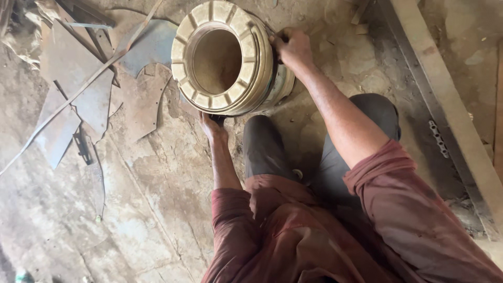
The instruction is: The person kneels on the floor and repeatedly hammers a curved metal strip against a wooden beam to shape it around a plastic bucket. The person rotates the bucket and repositions the metal strip multiple times during the process.
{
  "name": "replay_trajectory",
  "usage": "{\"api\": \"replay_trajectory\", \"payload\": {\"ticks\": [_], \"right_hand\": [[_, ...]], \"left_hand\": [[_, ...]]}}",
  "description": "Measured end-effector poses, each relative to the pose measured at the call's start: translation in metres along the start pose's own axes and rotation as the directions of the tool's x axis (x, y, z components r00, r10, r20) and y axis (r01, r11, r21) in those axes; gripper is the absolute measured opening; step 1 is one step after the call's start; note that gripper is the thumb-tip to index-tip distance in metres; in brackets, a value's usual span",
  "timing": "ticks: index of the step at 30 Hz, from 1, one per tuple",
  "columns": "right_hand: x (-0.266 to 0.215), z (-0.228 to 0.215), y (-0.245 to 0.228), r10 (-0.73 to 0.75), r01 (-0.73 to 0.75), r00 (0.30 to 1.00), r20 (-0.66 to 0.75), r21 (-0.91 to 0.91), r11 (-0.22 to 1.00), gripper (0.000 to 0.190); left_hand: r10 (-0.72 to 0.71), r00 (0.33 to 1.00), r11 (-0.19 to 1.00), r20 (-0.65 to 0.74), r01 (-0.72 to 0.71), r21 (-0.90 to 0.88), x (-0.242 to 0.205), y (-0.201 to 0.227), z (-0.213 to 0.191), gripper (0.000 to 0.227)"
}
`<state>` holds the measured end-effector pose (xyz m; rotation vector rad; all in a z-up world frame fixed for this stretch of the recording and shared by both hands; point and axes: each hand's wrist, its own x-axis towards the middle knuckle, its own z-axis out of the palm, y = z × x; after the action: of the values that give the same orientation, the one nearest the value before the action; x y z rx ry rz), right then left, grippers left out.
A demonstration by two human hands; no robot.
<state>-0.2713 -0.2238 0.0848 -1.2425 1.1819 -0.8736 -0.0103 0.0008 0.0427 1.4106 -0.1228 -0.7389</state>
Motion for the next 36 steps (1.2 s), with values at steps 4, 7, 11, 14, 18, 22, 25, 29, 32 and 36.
{"api": "replay_trajectory", "payload": {"ticks": [4, 7, 11, 14, 18, 22, 25, 29, 32, 36], "right_hand": [[0.007, 0.003, 0.011, 0.113, -0.114, 0.993, 0.036, 0.026, 0.993, 0.028], [0.013, 0.005, 0.018, 0.177, -0.177, 0.984, 0.031, 0.025, 0.984, 0.032], [0.017, 0.010, 0.024, 0.182, -0.185, 0.981, -0.069, -0.047, 0.982, 0.036], [0.012, 0.019, 0.026, 0.148, -0.159, 0.983, -0.113, -0.088, 0.983, 0.038], [0.015, 0.013, 0.022, -0.052, 0.046, 0.994, -0.095, -0.064, 0.997, 0.059], [0.016, 0.002, 0.015, 0.219, -0.245, 0.960, 0.176, 0.143, 0.959, 0.050], [0.018, -0.009, 0.004, 0.261, -0.343, 0.912, 0.318, 0.236, 0.909, 0.058], [0.021, -0.029, -0.006, 0.207, -0.311, 0.882, 0.423, 0.195, 0.930, 0.066], [0.019, -0.030, -0.005, 0.236, -0.335, 0.870, 0.433, 0.168, 0.927, 0.062], [0.027, -0.022, 0.002, 0.226, -0.295, 0.903, 0.364, 0.143, 0.945, 0.050]], "left_hand": [[0.013, 0.999, 1.000, 0.045, -0.012, -0.018, 0.000, 0.002, -0.008, 0.049], [0.003, 1.000, 1.000, 0.014, -0.003, -0.016, 0.002, 0.002, -0.010, 0.051], [-0.019, 1.000, 1.000, -0.017, 0.018, -0.010, 0.006, 0.001, -0.005, 0.053], [-0.029, 0.999, 0.999, -0.014, 0.028, -0.022, 0.002, 0.003, -0.011, 0.055], [0.019, 0.996, 0.999, 0.088, -0.015, -0.051, 0.002, -0.004, -0.012, 0.058], [-0.002, 0.997, 0.999, 0.082, 0.006, -0.049, 0.000, -0.009, -0.019, 0.056], [0.048, 0.985, 0.998, 0.168, -0.042, -0.039, -0.001, -0.004, -0.017, 0.055], [-0.056, 0.994, 0.997, 0.095, 0.061, -0.052, -0.004, 0.001, -0.008, 0.056], [-0.043, 0.991, 0.998, 0.129, 0.047, -0.028, -0.010, 0.007, -0.011, 0.056], [-0.027, 0.989, 0.999, 0.144, 0.030, -0.019, -0.009, 0.011, -0.008, 0.058]]}}
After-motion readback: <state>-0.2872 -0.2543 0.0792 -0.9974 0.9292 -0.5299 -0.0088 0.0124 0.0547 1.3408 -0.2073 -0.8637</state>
